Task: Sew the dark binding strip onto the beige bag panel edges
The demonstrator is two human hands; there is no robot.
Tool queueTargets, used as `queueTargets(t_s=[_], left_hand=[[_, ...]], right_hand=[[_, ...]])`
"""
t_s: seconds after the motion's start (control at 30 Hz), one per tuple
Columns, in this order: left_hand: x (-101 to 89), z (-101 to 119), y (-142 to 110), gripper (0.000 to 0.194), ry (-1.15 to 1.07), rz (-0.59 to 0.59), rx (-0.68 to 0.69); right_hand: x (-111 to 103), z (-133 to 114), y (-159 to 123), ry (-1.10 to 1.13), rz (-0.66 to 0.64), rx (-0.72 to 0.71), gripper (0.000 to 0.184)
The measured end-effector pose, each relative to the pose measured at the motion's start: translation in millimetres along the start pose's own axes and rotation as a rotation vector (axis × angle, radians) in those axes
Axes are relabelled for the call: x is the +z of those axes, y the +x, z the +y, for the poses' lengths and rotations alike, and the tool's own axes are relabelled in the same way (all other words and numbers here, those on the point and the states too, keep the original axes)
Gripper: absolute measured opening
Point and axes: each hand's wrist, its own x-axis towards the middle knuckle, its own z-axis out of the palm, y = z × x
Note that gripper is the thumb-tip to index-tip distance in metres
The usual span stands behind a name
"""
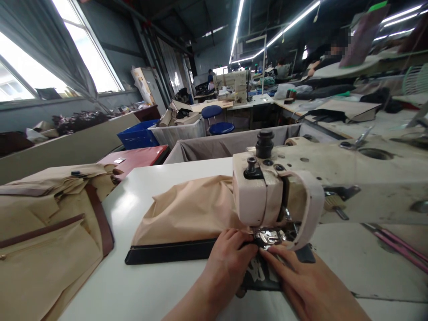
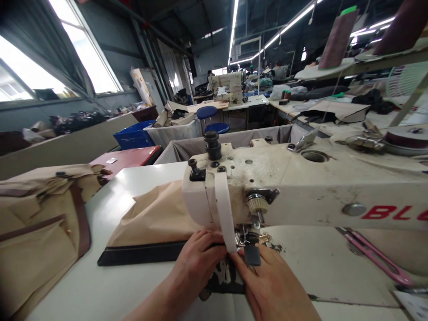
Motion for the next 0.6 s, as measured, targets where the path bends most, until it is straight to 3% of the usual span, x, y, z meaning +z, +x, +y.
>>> queueTargets(t_s=[0.2, 0.4, 0.6], left_hand=[[1.3, -0.6, 3.3, 0.014, 0.014, -0.053, -0.021], [-2.2, 3.6, 2.0, 0.016, 0.009, -0.002, -0.013], [-4.2, 5.0, 1.6, 0.016, -0.028, 0.018, -0.014]], right_hand=[[-4.9, -2.4, 1.4, 0.037, 0.016, 0.034, 0.042], [-8.5, 0.3, -2.9, 0.057, 0.099, 0.078, 0.04], [-5.8, -3.1, 0.0, 0.08, -0.009, 0.106, 0.044]])
